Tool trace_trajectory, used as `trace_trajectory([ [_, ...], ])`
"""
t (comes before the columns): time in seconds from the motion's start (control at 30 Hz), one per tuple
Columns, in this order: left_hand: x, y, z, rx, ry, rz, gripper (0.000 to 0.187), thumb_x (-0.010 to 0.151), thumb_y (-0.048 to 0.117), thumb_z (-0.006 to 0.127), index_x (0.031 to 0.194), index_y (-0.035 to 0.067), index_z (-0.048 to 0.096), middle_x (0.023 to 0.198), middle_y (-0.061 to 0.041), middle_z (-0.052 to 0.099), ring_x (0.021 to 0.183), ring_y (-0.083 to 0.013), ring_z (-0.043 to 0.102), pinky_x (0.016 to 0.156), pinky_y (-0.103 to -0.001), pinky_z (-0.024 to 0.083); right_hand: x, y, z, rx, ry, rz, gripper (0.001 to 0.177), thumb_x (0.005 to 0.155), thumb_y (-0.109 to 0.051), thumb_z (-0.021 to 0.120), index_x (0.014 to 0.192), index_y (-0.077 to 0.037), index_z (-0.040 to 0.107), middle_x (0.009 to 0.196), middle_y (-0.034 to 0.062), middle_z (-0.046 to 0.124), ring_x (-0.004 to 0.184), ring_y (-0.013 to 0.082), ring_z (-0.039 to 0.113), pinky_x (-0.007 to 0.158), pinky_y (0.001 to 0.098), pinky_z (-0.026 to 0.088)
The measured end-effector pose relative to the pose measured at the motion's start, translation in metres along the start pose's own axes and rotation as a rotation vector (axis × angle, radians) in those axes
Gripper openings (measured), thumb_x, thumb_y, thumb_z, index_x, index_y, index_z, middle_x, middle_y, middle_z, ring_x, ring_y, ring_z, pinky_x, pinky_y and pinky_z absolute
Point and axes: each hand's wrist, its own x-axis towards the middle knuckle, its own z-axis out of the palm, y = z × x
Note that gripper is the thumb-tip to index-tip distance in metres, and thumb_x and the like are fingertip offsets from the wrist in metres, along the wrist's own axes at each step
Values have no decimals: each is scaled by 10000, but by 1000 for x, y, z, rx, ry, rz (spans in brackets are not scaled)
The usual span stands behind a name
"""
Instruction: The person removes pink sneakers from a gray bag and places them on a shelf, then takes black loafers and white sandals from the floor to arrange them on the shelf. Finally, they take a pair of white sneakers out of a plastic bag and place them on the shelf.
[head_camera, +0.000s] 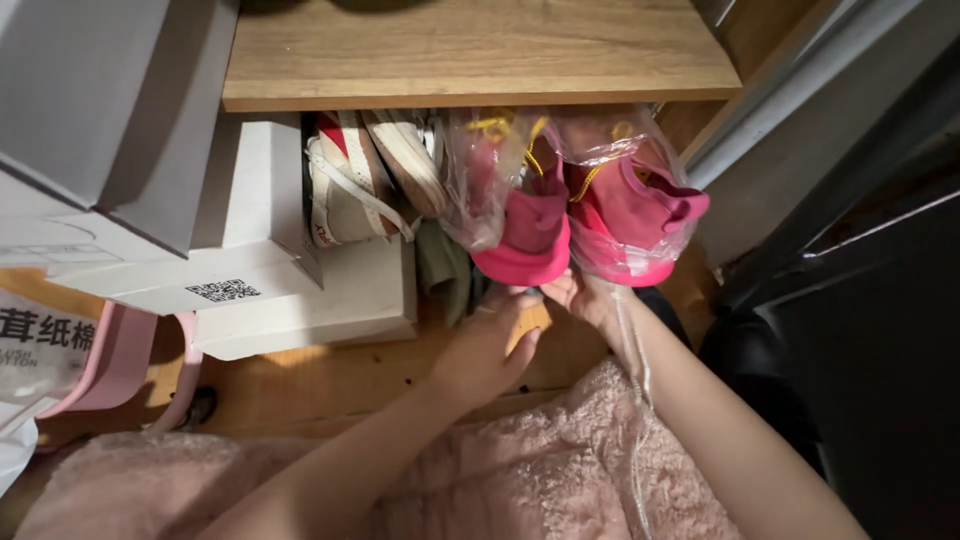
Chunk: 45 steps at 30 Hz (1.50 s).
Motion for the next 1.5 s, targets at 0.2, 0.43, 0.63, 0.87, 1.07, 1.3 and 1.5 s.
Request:
trace_trajectory([
  [0.2, 34, -18, 14, 449, -310, -68, 588, 916, 237, 693, 1433, 60, 474, 1331, -229, 611, 1124, -401, 583, 944, -518, 438, 9, 14, -33, -347, -253, -528, 281, 1072, -302, 593, 1255, -96, 648, 1114, 86, 724, 960, 253, 679, 789, 404, 560],
  [0.43, 43, -39, 24, 372, -247, -65, 510, 932, 221, 658, 1399, 74, 513, 1349, -195, 613, 1193, -379, 567, 1015, -483, 424, -47, 21, 0, -1764, 47, -910, 313, 1018, -258, 541, 1239, -52, 622, 1136, 228, 701, 1078, 419, 652, 919, 500, 522],
  [0.63, 53, -54, 17, 332, -192, -61, 448, 946, 206, 628, 1370, 87, 546, 1364, -166, 614, 1252, -360, 554, 1076, -453, 411, -33, 14, 23, -1980, 84, -646, 371, 1033, -335, 485, 1305, -103, 584, 1197, 208, 674, 1150, 391, 627, 1002, 491, 489],
  [0.87, 62, -62, 6, 300, -130, -50, 385, 961, 189, 593, 1336, 102, 585, 1382, -132, 614, 1320, -338, 538, 1147, -418, 397, -20, 5, 6, -1985, -1, -826, 410, 1037, -313, 462, 1370, -85, 530, 1311, 201, 598, 1248, 371, 553, 1073, 483, 427],
  [1.07, 67, -87, 11, 450, -246, -43, 384, 971, 173, 551, 1347, 105, 581, 1406, -146, 585, 1342, -353, 488, 1160, -439, 345, -1, -7, -28, -2006, -74, -972, 448, 1040, -293, 442, 1426, -69, 484, 1409, 195, 533, 1333, 354, 490, 1133, 475, 373],
  [1.3, 72, -69, 12, 520, -301, -50, 414, 962, 209, 557, 1360, 95, 569, 1423, -157, 560, 1356, -364, 465, 1162, -459, 327, 2, -20, -61, -2027, -151, -1128, 499, 1044, -270, 418, 1491, -51, 431, 1523, 188, 457, 1431, 333, 416, 1204, 467, 311],
  [1.5, 76, -69, 16, 581, -340, -55, 444, 954, 239, 563, 1371, 86, 559, 1438, -166, 538, 1368, -373, 446, 1164, -476, 312, -1, -20, -54, -1681, -443, -835, 535, 1022, -294, 459, 1496, -52, 407, 1593, 143, 406, 1483, 309, 361, 1213, 439, 274],
])
